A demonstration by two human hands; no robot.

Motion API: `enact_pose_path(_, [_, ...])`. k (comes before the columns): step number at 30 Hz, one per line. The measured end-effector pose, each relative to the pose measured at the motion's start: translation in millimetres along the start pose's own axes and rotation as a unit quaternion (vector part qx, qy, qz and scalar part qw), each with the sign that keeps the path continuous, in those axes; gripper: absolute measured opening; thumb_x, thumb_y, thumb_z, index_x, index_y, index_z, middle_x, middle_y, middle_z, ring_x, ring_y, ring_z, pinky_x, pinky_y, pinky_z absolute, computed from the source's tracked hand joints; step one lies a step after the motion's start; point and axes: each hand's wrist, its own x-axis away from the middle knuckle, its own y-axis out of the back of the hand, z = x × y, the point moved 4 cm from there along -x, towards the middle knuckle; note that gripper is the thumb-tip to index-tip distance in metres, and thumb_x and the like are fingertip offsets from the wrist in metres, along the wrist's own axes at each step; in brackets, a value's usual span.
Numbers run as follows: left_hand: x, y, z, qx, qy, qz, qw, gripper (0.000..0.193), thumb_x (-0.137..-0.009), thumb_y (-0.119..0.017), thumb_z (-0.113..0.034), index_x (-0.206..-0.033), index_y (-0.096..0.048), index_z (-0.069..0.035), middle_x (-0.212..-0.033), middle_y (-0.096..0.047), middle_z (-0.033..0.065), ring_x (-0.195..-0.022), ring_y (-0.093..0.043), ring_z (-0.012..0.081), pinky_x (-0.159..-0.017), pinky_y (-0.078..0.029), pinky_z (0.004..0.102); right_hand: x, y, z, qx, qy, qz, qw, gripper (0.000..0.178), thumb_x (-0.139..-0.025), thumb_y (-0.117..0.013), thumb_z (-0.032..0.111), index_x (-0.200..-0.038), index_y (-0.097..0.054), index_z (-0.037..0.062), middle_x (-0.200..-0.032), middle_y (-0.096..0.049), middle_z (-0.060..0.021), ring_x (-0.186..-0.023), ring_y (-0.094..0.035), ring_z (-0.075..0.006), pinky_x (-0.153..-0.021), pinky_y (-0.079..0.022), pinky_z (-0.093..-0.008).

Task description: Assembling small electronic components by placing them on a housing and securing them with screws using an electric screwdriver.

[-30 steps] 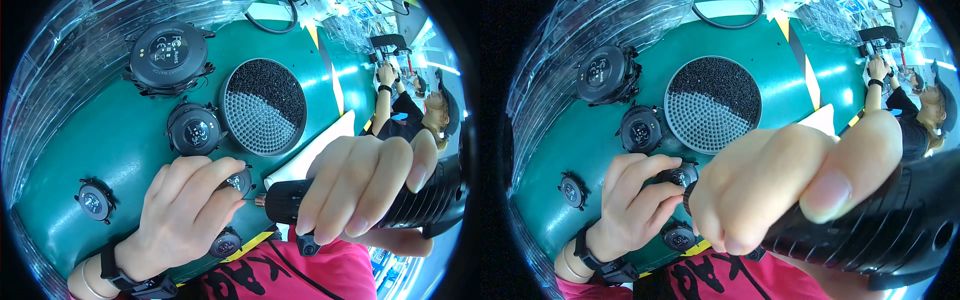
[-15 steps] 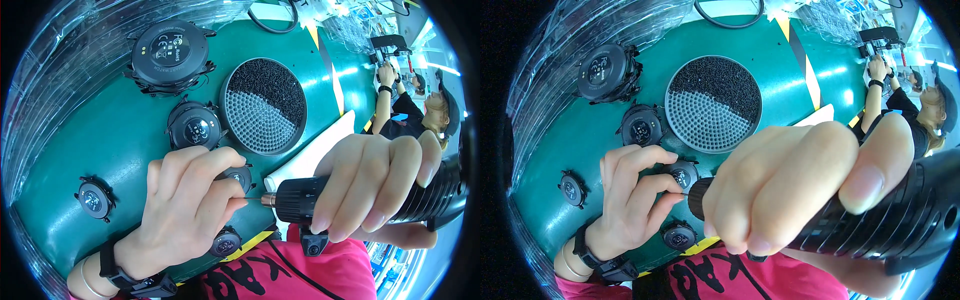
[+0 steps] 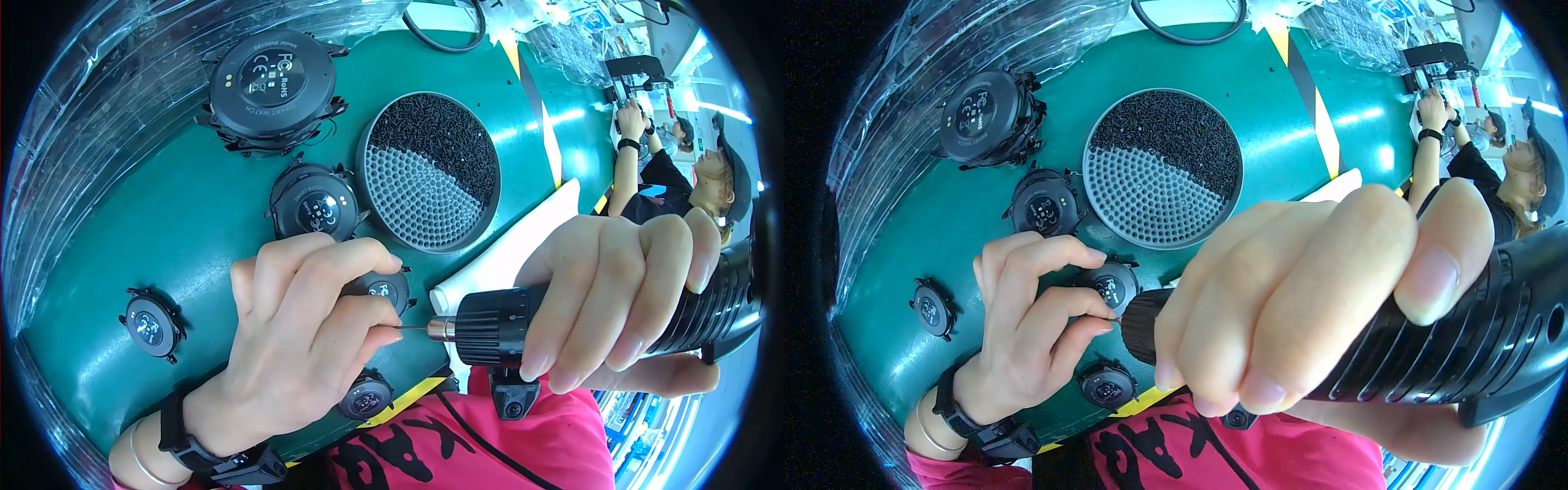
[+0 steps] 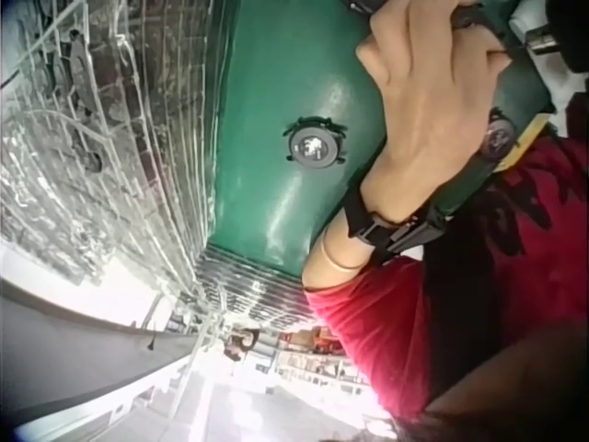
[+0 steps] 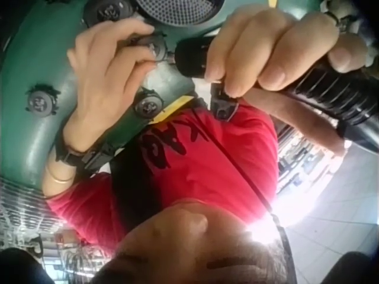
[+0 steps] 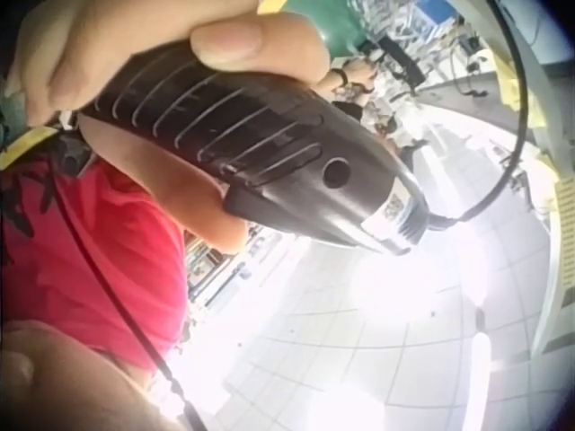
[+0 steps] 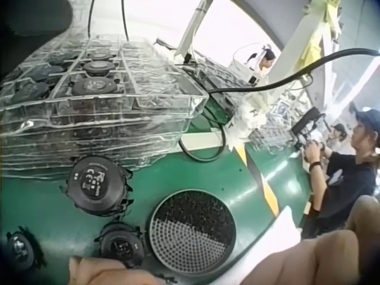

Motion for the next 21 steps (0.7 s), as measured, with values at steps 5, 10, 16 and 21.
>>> enact_pose_path(5, [0,0,0,-0.016,0.000,0.001,1.000,0.021,-0.069,-0.079,-0.015,-0.086,-0.066,-0.012,-0.121,-0.059,0.0070,-0.102,-0.049,0.0309,-0.088,-0.033,0.0416,5,13,5,0.003,0.017,0.047,0.999,0.052,-0.091,-0.068,0.039,-0.105,-0.035,0.0001,-0.078,-0.060,-0.0126,-0.047,-0.064,-0.0184,-0.037,-0.056,-0.0249])
enact_pose_path(10, [0,0,1,-0.017,-0.004,-0.003,1.000,0.024,-0.067,-0.080,-0.018,-0.086,-0.067,-0.012,-0.124,-0.057,0.0083,-0.104,-0.048,0.0305,-0.089,-0.034,0.0411,3,6,-1,0.036,-0.041,0.061,0.997,0.053,-0.091,-0.068,0.039,-0.106,-0.035,0.0002,-0.080,-0.061,-0.0125,-0.048,-0.065,-0.0189,-0.039,-0.056,-0.0247])
enact_pose_path(16, [0,2,1,-0.033,0.009,-0.003,0.999,0.032,-0.068,-0.082,-0.025,-0.093,-0.069,-0.010,-0.130,-0.054,0.0115,-0.108,-0.048,0.0310,-0.091,-0.035,0.0400,7,-4,-17,-0.032,0.049,0.046,0.997,0.057,-0.091,-0.069,0.044,-0.107,-0.036,0.0005,-0.082,-0.061,-0.0125,-0.049,-0.065,-0.0195,-0.039,-0.056,-0.0245])
enact_pose_path(21, [-1,7,-4,-0.106,0.050,0.009,0.993,0.040,-0.068,-0.083,-0.030,-0.100,-0.070,-0.009,-0.133,-0.053,0.0122,-0.111,-0.047,0.0315,-0.092,-0.034,0.0408,-19,10,-36,-0.021,0.046,0.060,0.997,0.059,-0.090,-0.069,0.046,-0.108,-0.036,0.0003,-0.082,-0.060,-0.0124,-0.049,-0.065,-0.0194,-0.040,-0.056,-0.0252])
